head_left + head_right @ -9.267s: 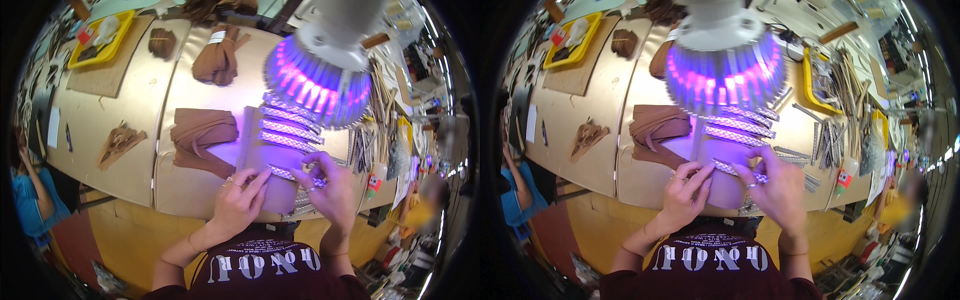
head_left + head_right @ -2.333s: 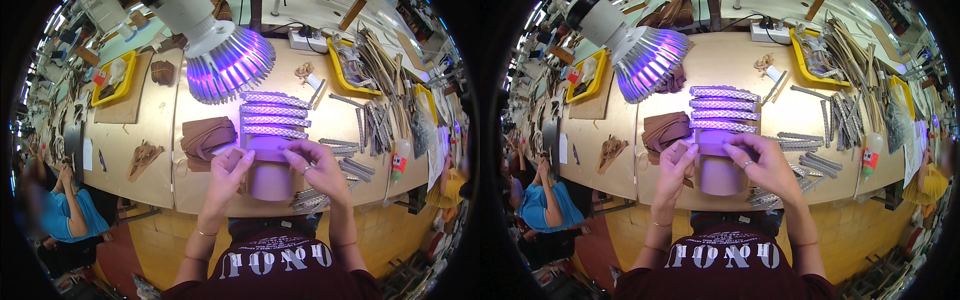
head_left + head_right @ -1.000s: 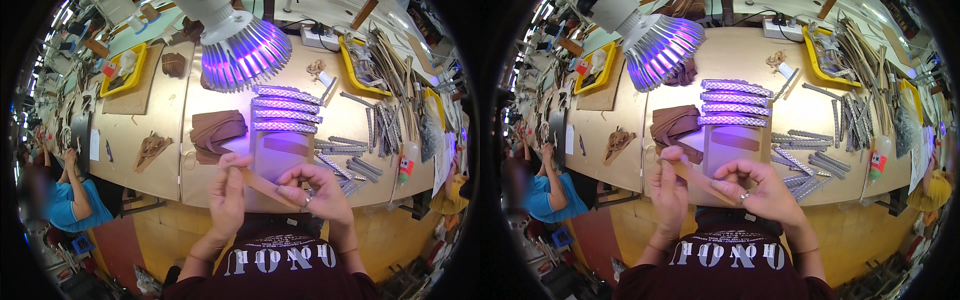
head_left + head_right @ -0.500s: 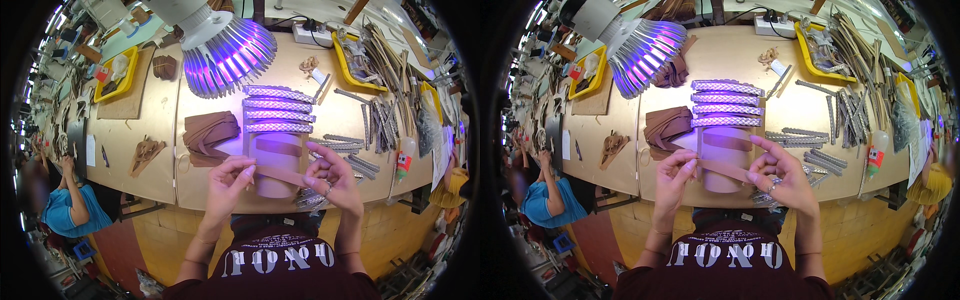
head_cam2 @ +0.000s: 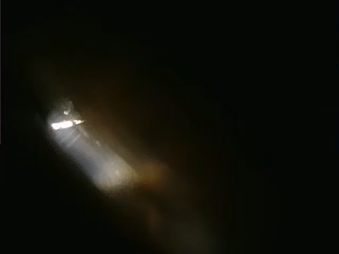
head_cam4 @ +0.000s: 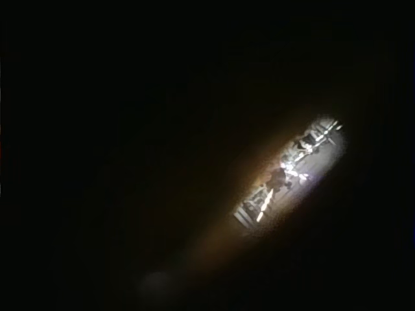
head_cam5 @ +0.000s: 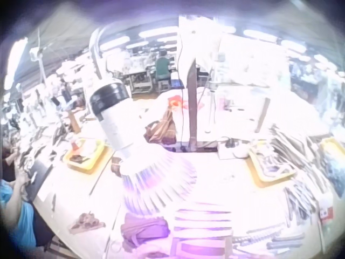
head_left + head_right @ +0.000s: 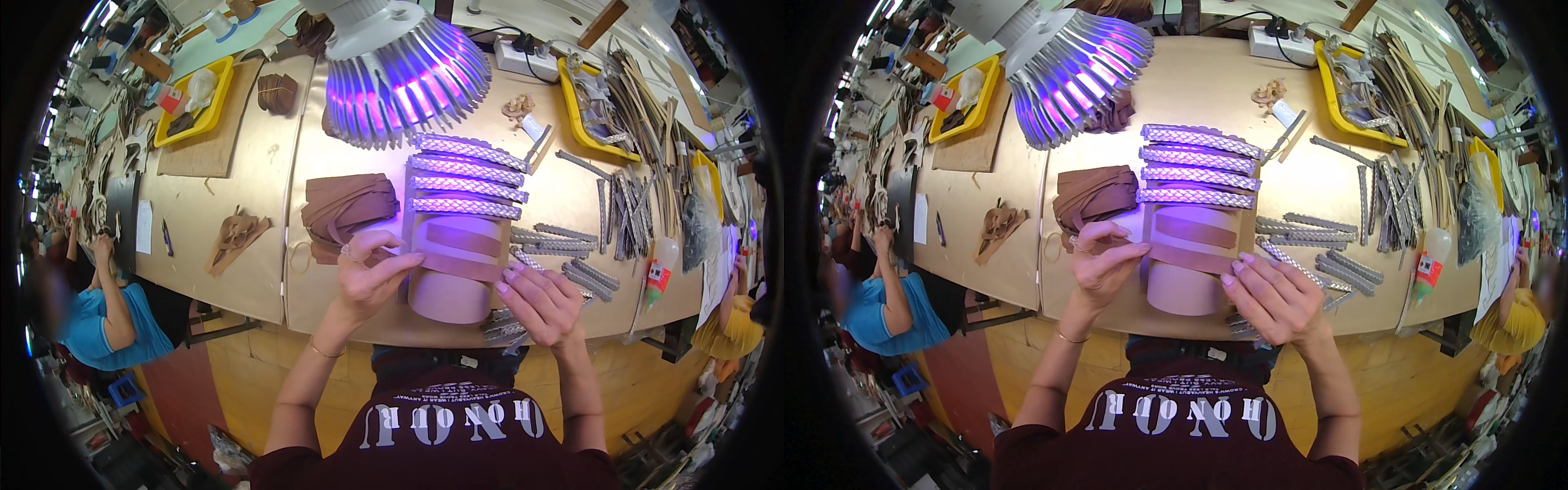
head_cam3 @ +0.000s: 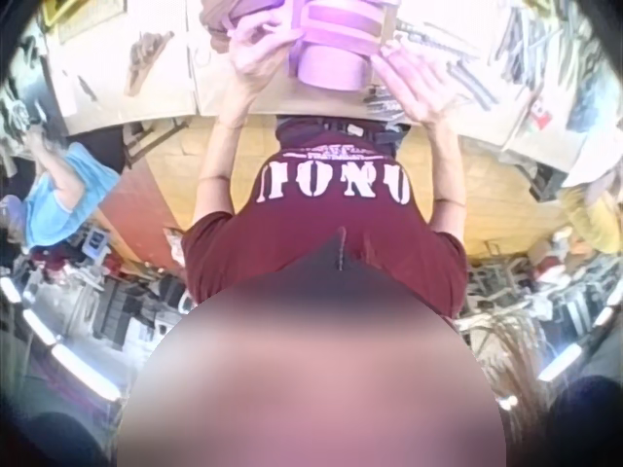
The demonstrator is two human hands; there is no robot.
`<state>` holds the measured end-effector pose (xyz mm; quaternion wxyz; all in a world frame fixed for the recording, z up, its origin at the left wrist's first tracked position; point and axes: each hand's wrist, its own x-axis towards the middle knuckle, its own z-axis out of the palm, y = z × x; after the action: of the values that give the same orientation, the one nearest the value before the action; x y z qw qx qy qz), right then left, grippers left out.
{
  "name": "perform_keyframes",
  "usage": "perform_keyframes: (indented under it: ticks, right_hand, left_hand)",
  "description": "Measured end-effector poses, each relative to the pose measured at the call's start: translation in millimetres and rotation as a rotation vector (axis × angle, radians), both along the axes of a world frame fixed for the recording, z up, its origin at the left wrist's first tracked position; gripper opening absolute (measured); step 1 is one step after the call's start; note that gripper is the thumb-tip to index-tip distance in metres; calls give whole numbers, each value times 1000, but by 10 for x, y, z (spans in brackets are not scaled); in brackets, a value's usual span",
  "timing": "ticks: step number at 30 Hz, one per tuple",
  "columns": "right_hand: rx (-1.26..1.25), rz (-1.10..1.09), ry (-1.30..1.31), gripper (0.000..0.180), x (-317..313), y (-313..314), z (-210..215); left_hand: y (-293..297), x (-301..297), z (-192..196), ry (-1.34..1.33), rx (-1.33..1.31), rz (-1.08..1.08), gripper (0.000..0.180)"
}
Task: The person wraps silver braided cords around a cylindrical cardboard form, stacking them in neat rows. They repeatedly pick up cords, align them, and press them into place under a purple UV lamp. The form gradually becomes covered with multiple layers of braided cord.
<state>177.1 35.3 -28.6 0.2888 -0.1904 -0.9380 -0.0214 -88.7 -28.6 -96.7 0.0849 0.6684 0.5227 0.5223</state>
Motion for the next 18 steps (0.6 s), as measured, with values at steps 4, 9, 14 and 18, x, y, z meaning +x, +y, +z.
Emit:
perform_keyframes:
  ticks: [4, 9, 14, 18]
  right_hand:
    - [-29, -9, -32, 19, 54, -34, -183]
    - [-348, -157, 286, 28, 97, -94, -422]
    - [-1048, -401, 707, 26, 15, -175, -507]
    - [-1085, -400, 691, 26, -199, -154, -481]
  left_hand:
    - [-39, 39, -61, 23, -1, 22, 29]
    - [-92, 59, -128, 30, -38, 29, 34]
    - [-105, 54, -22, -145, -110, 66, 49]
    - [-32, 178, 138, -114, -220, 20, 45]
